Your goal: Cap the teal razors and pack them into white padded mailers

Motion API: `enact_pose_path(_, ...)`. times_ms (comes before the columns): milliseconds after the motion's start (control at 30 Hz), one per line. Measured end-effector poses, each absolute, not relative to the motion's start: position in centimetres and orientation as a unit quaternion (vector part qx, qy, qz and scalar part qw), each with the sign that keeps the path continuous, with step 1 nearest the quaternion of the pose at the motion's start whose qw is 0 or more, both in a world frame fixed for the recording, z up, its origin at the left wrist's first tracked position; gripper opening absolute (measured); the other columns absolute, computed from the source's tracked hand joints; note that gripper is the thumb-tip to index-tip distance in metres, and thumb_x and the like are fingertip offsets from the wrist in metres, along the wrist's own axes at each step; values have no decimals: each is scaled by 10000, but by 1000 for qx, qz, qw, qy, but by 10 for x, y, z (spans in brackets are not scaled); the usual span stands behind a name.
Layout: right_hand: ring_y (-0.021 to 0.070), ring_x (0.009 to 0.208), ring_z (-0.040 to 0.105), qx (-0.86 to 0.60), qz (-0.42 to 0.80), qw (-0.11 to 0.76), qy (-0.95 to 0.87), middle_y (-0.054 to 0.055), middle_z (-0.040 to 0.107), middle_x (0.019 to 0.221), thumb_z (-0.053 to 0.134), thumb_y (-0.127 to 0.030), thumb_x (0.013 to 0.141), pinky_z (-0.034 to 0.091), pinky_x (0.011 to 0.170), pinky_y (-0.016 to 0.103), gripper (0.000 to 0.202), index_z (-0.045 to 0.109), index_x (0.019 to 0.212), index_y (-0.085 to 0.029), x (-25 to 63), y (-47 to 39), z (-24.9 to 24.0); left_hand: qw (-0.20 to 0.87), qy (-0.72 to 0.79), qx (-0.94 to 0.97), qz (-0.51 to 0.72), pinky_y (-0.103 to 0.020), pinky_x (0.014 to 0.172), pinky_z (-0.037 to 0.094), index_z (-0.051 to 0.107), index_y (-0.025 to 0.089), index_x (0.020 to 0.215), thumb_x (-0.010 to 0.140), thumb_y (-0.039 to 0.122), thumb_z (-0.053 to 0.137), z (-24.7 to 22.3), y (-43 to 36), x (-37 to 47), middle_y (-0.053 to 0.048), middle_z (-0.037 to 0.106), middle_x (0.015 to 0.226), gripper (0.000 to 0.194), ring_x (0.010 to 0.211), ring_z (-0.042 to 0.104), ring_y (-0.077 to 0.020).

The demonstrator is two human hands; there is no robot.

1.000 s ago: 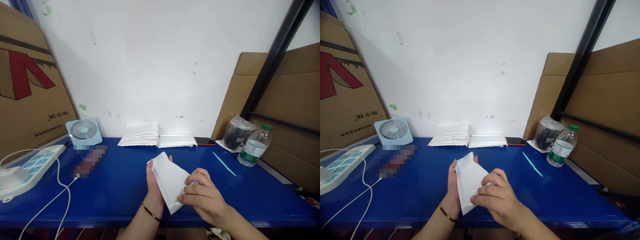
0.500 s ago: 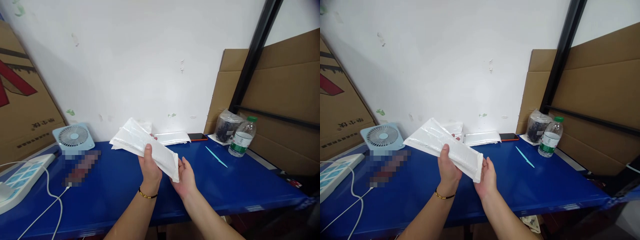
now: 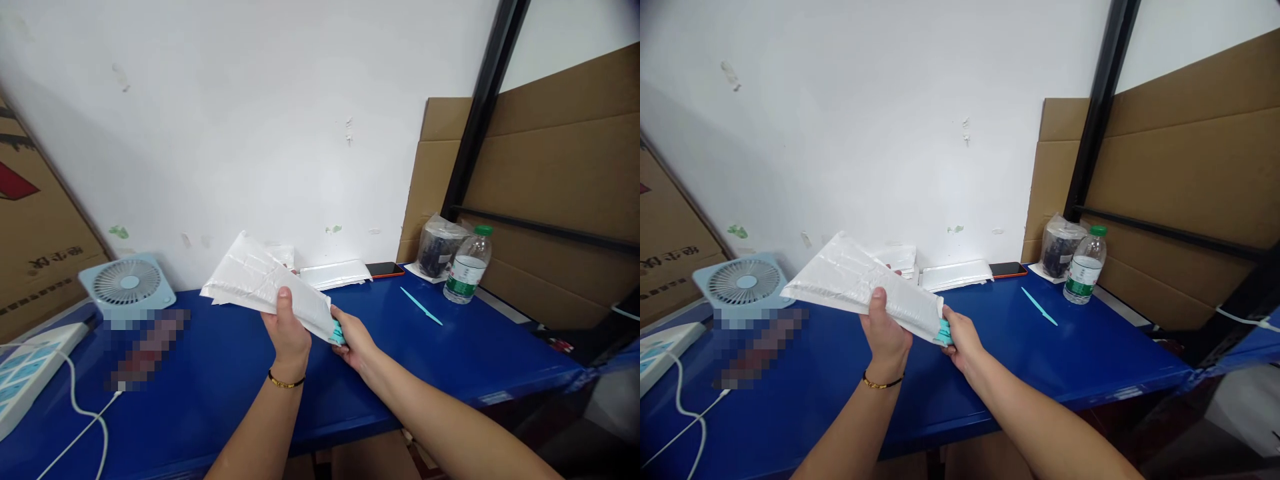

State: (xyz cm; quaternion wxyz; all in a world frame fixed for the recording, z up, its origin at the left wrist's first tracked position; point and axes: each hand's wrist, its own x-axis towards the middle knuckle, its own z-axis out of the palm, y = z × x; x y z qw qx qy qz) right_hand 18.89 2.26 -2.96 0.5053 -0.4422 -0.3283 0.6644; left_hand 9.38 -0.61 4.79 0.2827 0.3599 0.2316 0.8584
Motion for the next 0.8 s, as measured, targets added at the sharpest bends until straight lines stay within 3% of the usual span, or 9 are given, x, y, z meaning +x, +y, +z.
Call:
enact_pose_path(100,67,290,332,-528,524,499,-444,-76,363,404,501,-497,753,197,270,171,328,444,650,-191,203,39,-32,258,224,311,887,-368,927,437,504,224,1193,828,301,494,45,0,83,-68,577,1142,373,1029,566,-209)
enact_pose_path(400,136,445,423,-617,250,479,-573,-32,370,403,483,-544,741,327,491,252,428,429,493,-199,269,81,-33,197,246,330,890,-368,964,404,553,220,1122,792,278,550,37,2,63,-55,586,1136,335,1054,555,-206)
enact_pose_path(600,176,659,499,-613,161,429,-643,22,513,628,460,-506,786,364,660,276,388,515,548,-205,258,78,-41,209,226,358,882,-374,1001,370,518,224,1184,792,278,544,44,-3,63,-55,566,1173,397,1118,513,-221)
enact_pose_path(800,195,770,499,-603,114,385,-690,39,510,723,472,-457,809,371,734,306,344,563,596,-202,254,78,-45,222,202,335,893,-373,987,386,517,226,1191,786,223,515,50,-1,54,-42,574,1162,406,1095,530,-215)
